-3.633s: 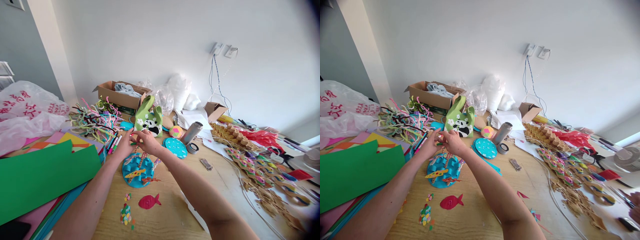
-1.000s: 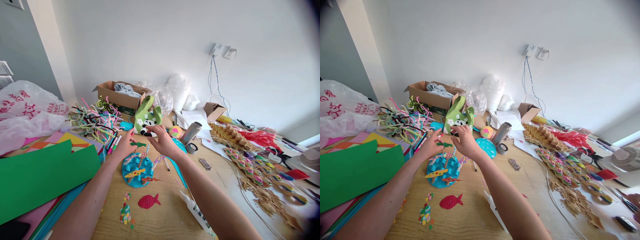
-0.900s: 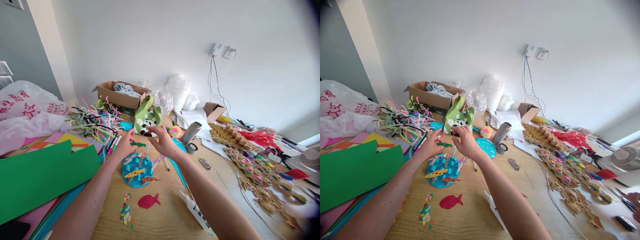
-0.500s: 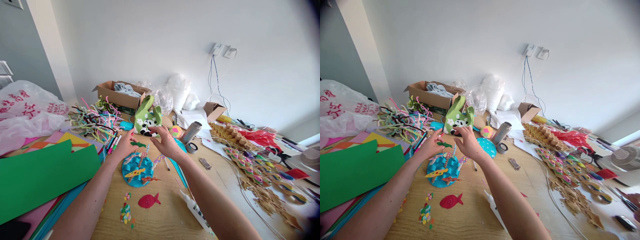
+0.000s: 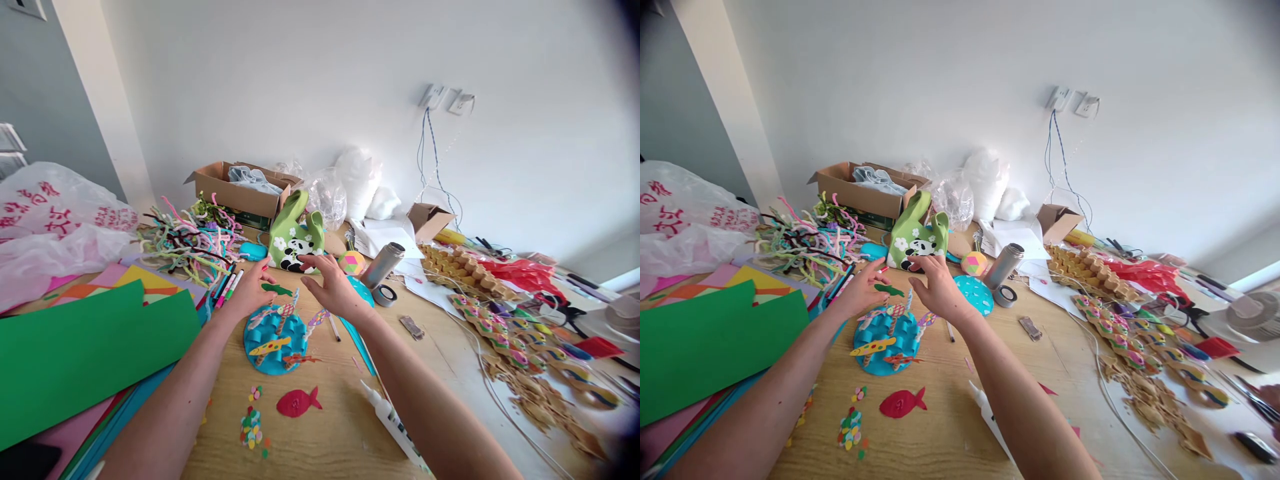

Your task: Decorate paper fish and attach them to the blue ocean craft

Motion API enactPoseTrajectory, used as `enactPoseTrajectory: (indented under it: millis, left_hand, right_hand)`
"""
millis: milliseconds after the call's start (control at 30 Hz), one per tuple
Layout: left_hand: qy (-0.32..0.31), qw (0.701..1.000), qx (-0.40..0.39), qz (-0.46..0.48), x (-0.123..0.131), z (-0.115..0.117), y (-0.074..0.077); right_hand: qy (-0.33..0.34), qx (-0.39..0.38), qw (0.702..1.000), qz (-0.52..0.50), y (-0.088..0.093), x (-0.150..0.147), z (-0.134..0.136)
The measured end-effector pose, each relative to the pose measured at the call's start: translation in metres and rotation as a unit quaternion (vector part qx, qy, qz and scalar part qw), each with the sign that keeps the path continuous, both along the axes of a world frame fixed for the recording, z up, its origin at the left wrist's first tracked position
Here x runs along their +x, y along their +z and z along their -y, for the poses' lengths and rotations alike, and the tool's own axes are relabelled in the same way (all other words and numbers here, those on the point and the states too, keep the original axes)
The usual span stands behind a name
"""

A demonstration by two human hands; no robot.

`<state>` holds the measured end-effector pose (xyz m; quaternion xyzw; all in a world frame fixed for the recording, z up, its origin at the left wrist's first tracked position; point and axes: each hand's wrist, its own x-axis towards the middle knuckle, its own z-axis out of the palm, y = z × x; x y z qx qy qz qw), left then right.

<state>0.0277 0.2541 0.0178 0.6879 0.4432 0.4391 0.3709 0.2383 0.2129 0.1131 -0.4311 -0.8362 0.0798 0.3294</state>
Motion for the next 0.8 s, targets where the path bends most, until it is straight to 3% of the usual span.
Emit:
enactPoseTrajectory:
  millis: [167,333,800]
  left_hand:
    - [-0.015,1.000,-0.020,0.016,0.001,0.000,0.000]
    - [-0.022,0.999,-0.017,0.023,0.001,-0.001,0.000]
    - [-0.037,0.996,-0.028,0.075,-0.009,-0.006,-0.004]
  right_hand:
    - [0.018,-0.049,0.999,0.012,-0.003,-0.017,-0.010]
    - [0.018,-0.112,0.989,0.095,-0.016,-0.037,-0.029]
    - [0.006,-0.141,0.964,0.225,-0.022,-0.060,-0.042]
